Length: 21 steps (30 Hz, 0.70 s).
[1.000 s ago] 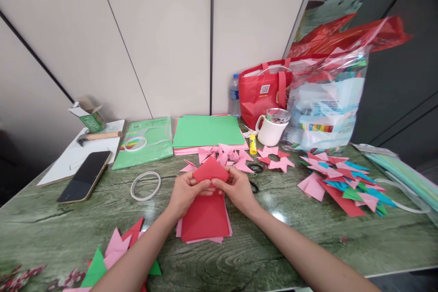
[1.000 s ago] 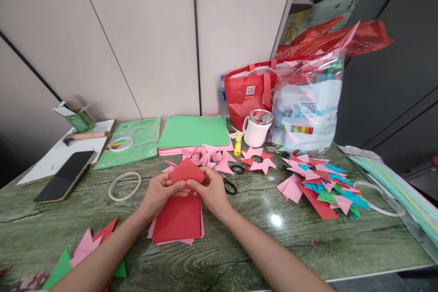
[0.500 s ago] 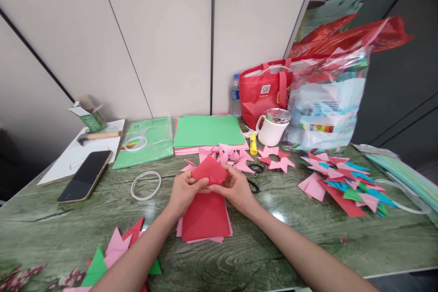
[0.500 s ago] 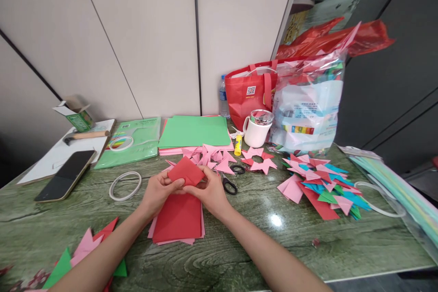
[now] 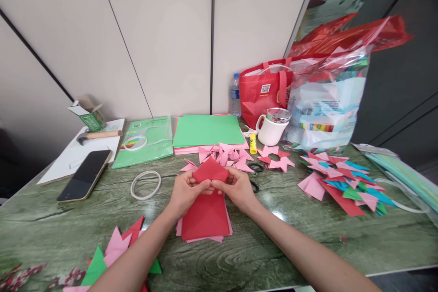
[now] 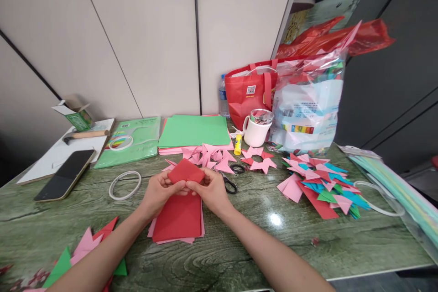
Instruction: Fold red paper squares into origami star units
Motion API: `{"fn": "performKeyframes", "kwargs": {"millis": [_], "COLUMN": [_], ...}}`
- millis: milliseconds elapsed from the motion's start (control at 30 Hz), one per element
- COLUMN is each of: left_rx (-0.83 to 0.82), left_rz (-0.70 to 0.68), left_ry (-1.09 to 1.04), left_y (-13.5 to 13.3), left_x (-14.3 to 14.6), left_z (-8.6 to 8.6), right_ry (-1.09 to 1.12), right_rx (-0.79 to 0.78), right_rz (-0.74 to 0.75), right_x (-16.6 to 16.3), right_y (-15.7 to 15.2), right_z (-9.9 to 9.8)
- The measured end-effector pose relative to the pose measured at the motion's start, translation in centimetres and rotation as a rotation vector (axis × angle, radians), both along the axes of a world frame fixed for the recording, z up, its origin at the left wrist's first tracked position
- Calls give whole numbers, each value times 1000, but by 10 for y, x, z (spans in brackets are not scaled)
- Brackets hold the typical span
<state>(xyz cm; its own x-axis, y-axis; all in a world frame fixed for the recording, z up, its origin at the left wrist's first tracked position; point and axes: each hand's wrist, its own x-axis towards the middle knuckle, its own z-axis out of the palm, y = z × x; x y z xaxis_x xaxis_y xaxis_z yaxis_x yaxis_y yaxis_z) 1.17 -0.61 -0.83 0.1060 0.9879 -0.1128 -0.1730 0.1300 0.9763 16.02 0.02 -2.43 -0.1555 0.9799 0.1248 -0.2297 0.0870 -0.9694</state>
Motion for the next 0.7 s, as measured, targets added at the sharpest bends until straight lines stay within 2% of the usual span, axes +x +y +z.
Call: {"fn": "performKeyframes", "kwargs": {"millis": [133, 300, 500, 700], "left_rx": [6, 20, 0, 26], "left_rz": [8, 46, -35, -48], "left_ry": [-17, 5, -40, 4], "left_y": [1, 3, 4, 3], "left_x": [1, -1, -2, -4], "left_z": [-3, -3, -4, -3], "right_ry": [30, 37, 94, 122], "right_rx": [-52, -24, -94, -147], "right_rz": [9, 82, 73, 104], "right_x": [1, 3, 5, 4], "right_y": [2, 7, 5, 3], "right_z": [-1, -6, -3, -1]}}
